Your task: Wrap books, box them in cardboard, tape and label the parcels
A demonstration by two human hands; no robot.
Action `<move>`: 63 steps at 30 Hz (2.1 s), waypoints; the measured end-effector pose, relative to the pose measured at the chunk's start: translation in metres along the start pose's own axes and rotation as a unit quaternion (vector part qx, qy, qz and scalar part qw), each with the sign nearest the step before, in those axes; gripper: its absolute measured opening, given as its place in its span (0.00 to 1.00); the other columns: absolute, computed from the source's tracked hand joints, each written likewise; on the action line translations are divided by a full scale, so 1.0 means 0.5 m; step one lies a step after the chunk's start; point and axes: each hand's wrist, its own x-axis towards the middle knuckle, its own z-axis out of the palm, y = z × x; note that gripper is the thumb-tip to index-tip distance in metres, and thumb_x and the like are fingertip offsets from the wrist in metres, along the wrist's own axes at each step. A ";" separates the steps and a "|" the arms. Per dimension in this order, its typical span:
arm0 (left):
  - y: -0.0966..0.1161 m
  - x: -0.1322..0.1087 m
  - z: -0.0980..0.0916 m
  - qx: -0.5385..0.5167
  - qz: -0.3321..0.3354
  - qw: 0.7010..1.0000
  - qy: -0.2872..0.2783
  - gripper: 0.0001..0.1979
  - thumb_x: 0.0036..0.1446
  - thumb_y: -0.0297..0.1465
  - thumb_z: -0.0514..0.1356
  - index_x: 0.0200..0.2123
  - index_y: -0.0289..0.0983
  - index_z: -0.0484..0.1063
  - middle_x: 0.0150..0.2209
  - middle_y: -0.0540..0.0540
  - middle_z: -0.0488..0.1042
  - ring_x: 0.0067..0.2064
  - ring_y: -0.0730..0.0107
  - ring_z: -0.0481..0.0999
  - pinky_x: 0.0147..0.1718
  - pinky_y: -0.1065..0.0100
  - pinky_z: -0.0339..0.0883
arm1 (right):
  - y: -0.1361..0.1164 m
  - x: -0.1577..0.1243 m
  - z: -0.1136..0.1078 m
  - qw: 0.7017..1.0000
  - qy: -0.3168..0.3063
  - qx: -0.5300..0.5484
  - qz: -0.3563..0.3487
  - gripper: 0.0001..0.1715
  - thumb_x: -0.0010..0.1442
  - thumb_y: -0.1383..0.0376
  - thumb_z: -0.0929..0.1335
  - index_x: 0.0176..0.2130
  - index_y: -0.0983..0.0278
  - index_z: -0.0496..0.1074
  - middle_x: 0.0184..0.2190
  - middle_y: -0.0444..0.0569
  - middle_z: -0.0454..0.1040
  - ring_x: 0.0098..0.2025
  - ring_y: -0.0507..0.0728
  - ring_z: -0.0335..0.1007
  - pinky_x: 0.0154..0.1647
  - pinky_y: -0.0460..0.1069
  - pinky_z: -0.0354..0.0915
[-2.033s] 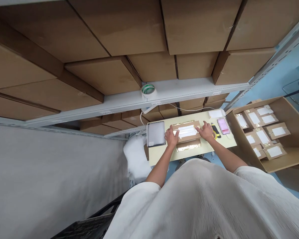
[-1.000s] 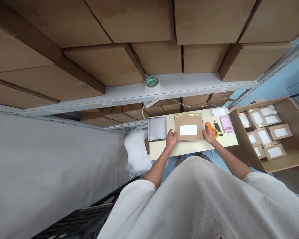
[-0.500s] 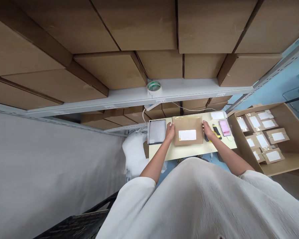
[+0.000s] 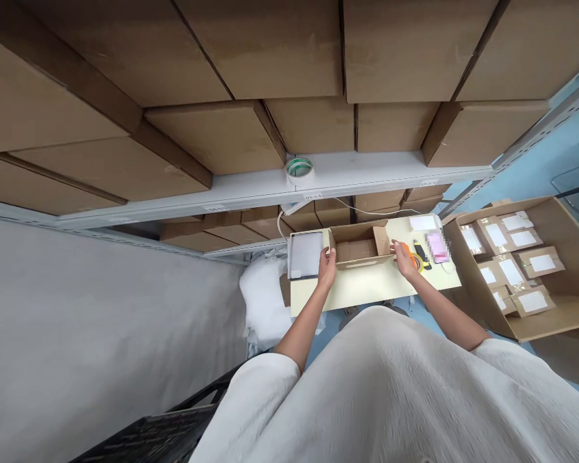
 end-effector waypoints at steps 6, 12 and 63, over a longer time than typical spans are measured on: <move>0.029 -0.007 -0.036 0.088 0.160 0.980 0.081 0.24 0.74 0.45 0.56 0.67 0.41 0.67 0.65 0.34 0.72 0.68 0.50 0.72 0.69 0.51 0.65 | -0.046 0.010 -0.031 0.996 0.046 -0.065 -0.029 0.37 0.73 0.41 0.58 0.65 0.58 0.73 0.63 0.57 0.77 0.61 0.66 0.76 0.66 0.64 0.70; 0.113 -0.004 -0.041 0.238 0.380 0.892 -0.053 0.18 0.74 0.29 0.51 0.59 0.42 0.76 0.59 0.40 0.79 0.62 0.55 0.77 0.64 0.54 0.71 | -0.166 0.033 -0.005 0.941 -0.111 -0.217 -0.234 0.24 0.76 0.61 0.60 0.61 0.59 0.78 0.61 0.53 0.80 0.61 0.61 0.76 0.65 0.57 0.70; -0.069 0.090 -0.167 0.131 0.118 0.979 0.106 0.19 0.72 0.29 0.51 0.61 0.38 0.71 0.61 0.37 0.77 0.59 0.62 0.79 0.62 0.60 0.72 | -0.134 0.131 -0.037 0.771 -0.236 -0.588 -0.067 0.90 0.46 0.40 0.82 0.82 0.52 0.27 0.84 0.62 0.27 0.76 0.82 0.56 0.74 0.71 0.57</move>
